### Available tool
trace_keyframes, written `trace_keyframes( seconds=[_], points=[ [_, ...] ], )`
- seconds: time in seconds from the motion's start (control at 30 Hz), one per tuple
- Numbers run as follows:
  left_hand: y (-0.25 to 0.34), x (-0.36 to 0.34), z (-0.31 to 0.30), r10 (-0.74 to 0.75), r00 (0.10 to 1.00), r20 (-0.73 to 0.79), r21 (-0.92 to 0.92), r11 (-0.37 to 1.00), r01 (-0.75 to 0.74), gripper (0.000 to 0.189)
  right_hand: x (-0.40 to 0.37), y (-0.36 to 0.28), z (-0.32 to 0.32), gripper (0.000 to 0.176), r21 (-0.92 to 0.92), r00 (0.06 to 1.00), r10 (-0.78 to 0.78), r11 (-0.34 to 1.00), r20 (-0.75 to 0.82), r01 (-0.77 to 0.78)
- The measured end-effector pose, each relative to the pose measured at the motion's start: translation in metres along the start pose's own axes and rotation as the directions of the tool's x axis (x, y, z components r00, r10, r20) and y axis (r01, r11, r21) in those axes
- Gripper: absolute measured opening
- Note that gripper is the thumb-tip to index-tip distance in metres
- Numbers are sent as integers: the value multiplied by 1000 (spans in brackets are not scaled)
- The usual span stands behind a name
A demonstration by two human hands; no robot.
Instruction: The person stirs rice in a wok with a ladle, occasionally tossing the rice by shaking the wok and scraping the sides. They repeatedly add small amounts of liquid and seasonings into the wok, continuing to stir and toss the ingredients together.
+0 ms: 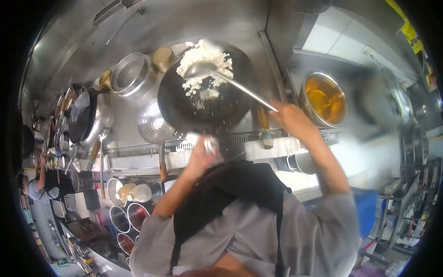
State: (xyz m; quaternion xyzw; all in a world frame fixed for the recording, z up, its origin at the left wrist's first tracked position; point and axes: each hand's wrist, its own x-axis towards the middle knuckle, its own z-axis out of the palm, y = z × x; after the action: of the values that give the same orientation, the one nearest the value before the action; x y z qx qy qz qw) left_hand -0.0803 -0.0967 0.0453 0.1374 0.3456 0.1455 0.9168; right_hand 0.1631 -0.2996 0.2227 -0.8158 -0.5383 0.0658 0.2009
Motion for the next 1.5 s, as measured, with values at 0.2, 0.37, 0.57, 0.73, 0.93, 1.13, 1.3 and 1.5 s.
trace_keyframes(
  seconds=[0.2, 0.37, 0.57, 0.73, 0.93, 1.13, 1.3, 1.5],
  points=[
    [71, 103, 10, 33, 998, -48, 64, 998, -30, 7, 2, -52, -47, 43, 678, 947, 282, 668, 152, -308],
    [70, 116, 5, 17, 994, -107, 28, 1000, -14, 9, 30, -59, -21, 44, 958, 964, 8, -114, 265, -262],
    [67, 113, 12, 50, 996, -78, 42, 998, -47, 5, 76, -8, 122, 31, 774, 756, 213, -3, 619, -633],
    [67, 121, 2, 68, 997, -29, 41, 997, -67, 10, 91, -31, 107, 23, 721, 895, 284, 531, 344, -445],
    [62, 114, 7, 75, 995, -72, 44, 996, -72, 12, 92, -3, 124, 24, 631, 854, 339, 576, 394, -520],
    [65, 113, 12, 84, 991, -107, 38, 996, -80, 15, 84, -16, 108, 28, 598, 913, 287, 689, 291, -408],
    [62, 114, 8, 71, 994, -88, 43, 997, -67, 11, 83, 4, 120, 18, 558, 881, 312, 685, 355, -468],
    [64, 117, 8, 84, 995, -61, 27, 996, -83, 14, 80, -1, 119, 18, 600, 918, 267, 697, 293, -394]
  ],
)
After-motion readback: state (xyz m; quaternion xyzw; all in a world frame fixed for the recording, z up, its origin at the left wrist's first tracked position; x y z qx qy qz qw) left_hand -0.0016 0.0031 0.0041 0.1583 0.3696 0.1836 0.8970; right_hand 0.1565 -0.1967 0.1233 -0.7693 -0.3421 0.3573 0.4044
